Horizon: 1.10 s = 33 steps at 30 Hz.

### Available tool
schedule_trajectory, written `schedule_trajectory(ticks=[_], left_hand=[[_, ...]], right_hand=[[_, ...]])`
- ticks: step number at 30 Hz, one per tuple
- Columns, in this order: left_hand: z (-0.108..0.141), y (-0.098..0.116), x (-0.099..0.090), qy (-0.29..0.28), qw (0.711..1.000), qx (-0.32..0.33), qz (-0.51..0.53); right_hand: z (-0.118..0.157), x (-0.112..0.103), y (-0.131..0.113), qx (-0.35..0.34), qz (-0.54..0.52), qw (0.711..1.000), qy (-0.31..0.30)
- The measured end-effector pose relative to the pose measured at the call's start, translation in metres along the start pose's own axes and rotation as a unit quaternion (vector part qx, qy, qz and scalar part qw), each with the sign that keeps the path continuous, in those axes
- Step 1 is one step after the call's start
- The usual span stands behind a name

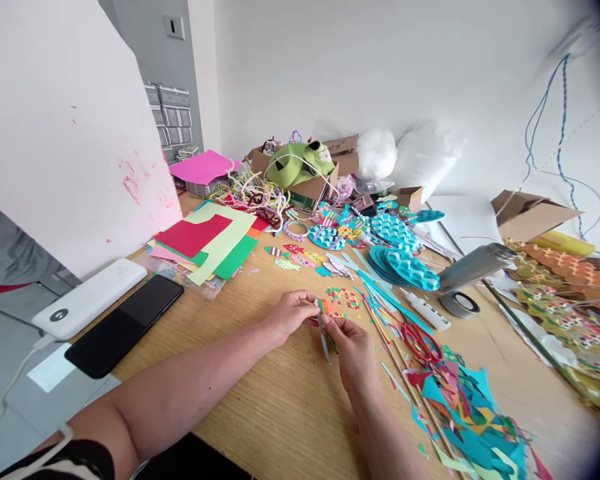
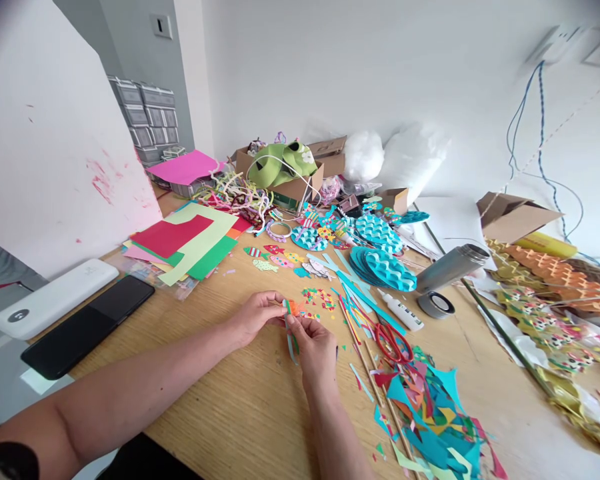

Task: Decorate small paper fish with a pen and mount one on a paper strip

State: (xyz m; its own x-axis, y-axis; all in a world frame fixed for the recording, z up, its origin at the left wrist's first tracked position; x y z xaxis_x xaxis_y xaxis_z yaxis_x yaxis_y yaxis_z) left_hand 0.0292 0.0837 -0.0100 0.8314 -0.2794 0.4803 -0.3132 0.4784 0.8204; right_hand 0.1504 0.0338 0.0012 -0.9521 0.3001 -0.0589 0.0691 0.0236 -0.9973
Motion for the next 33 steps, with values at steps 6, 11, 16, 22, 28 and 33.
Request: schedule_trajectory(ticks=[6,11,16,22,28,33], left_hand=[[0.0,-0.001,0.001,-0.006,1.0,0.001,-0.001],[0.0,-0.001,0.001,-0.009,1.0,0.002,0.0],[-0.001,-0.002,0.001,-0.008,1.0,-0.001,0.0],[0.0,-0.001,0.002,-0.002,1.0,-0.001,-0.001],[0.001,0.0,0.001,0.008,1.0,-0.001,-0.003],[0.0,0.001,0.0,0.019,1.0,0.0,0.002]], right_hand=[[-0.001,-0.001,0.001,-0.004,0.014,1.0,-0.002],[-0.001,-0.001,0.0,-0.004,0.022,1.0,-0.003],[-0.001,-0.001,0.001,0.006,0.021,1.0,0.0],[0.0,-0.001,0.001,0.012,0.015,1.0,0.002],[-0.001,-0.001,0.005,0.017,0.005,1.0,-0.006],[-0.002,-0.001,0.011,0.001,-0.014,1.0,-0.016]])
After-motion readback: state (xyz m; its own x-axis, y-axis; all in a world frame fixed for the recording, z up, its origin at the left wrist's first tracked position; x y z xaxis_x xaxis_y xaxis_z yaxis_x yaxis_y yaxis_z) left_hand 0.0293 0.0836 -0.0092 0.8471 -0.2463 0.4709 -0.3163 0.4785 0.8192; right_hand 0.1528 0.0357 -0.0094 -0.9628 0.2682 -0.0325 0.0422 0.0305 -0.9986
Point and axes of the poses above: each hand's wrist, its own z-axis away from the middle knuckle, its own x-axis out of the palm, y = z × x, the point moved 4 cm from there along -z, towards the middle knuckle, and after that the axes turned 10 degrees about -x, right-handed, at the moved point
